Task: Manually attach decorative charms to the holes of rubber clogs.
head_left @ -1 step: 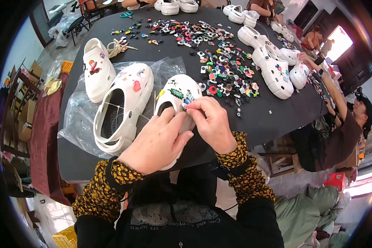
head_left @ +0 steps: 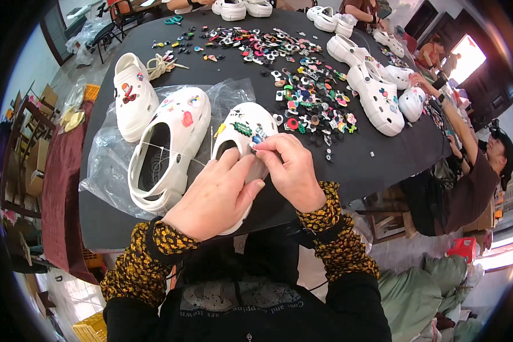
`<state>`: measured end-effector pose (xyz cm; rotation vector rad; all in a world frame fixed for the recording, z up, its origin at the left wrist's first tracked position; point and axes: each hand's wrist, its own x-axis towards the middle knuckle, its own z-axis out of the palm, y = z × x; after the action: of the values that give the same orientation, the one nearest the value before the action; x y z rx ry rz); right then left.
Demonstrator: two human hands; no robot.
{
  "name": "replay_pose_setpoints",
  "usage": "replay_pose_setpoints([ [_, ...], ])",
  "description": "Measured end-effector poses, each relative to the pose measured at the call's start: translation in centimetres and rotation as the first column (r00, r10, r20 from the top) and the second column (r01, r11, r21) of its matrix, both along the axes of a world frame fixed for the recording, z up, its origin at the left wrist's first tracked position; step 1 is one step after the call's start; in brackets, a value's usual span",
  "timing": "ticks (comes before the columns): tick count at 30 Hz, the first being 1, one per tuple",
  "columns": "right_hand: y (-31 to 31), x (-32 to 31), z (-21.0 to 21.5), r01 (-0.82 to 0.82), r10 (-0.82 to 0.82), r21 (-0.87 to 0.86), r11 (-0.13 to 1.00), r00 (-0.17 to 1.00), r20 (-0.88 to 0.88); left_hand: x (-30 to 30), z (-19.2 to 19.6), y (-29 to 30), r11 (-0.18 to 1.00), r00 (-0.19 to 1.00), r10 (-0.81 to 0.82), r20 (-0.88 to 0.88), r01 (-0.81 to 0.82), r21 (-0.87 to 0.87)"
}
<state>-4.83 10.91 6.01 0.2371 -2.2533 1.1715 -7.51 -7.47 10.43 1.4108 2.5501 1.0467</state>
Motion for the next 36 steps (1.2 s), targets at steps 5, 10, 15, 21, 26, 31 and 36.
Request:
replay_pose_setpoints([
  [5, -0.3, 0.1, 0.1, 0.021, -0.021, -0.004, 1.000, 1.000, -0.008, 0.3, -1.0, 0.2, 0.994, 0.998, 0.035, -0.056, -0.029, 0.105],
  [10, -0.3, -0.1, -0.5, 0.062, -0.049, 0.105, 0.993, 0.992, -0.116, 0.3, -1.5, 0.2, 0.984, 0.983, 0.064, -0.170, -0.034, 0.175],
  [15, -0.5, 0.3, -1.1, 0.101, -0.044, 0.247, 0.964, 0.973, -0.224, 0.2, -1.7, 0.2, 0.984, 0.981, 0.054, -0.186, -0.020, 0.179],
  [21, -0.4, 1.4, -0.6, 0.073, -0.007, 0.368, 0.927, 0.984, -0.177, 0.1, -1.8, 0.3, 0.984, 0.984, 0.041, -0.175, -0.009, 0.179],
  [26, -0.6, 1.9, -0.2, 0.023, 0.020, 0.430, 0.903, 0.995, -0.095, 0.1, -2.0, 0.5, 0.984, 0.979, 0.054, -0.194, -0.019, 0.178],
  [31, -0.3, 2.1, 0.2, -0.029, 0.046, 0.468, 0.883, 0.999, -0.025, 0.1, -2.0, 0.5, 0.988, 0.979, 0.044, -0.201, -0.014, 0.151],
  [36, 0.3, 1.6, 0.8, -0.111, 0.118, 0.466, 0.877, 0.993, 0.016, 0.0, -2.1, 0.7, 0.990, 0.973, 0.038, -0.229, -0.005, 0.140],
])
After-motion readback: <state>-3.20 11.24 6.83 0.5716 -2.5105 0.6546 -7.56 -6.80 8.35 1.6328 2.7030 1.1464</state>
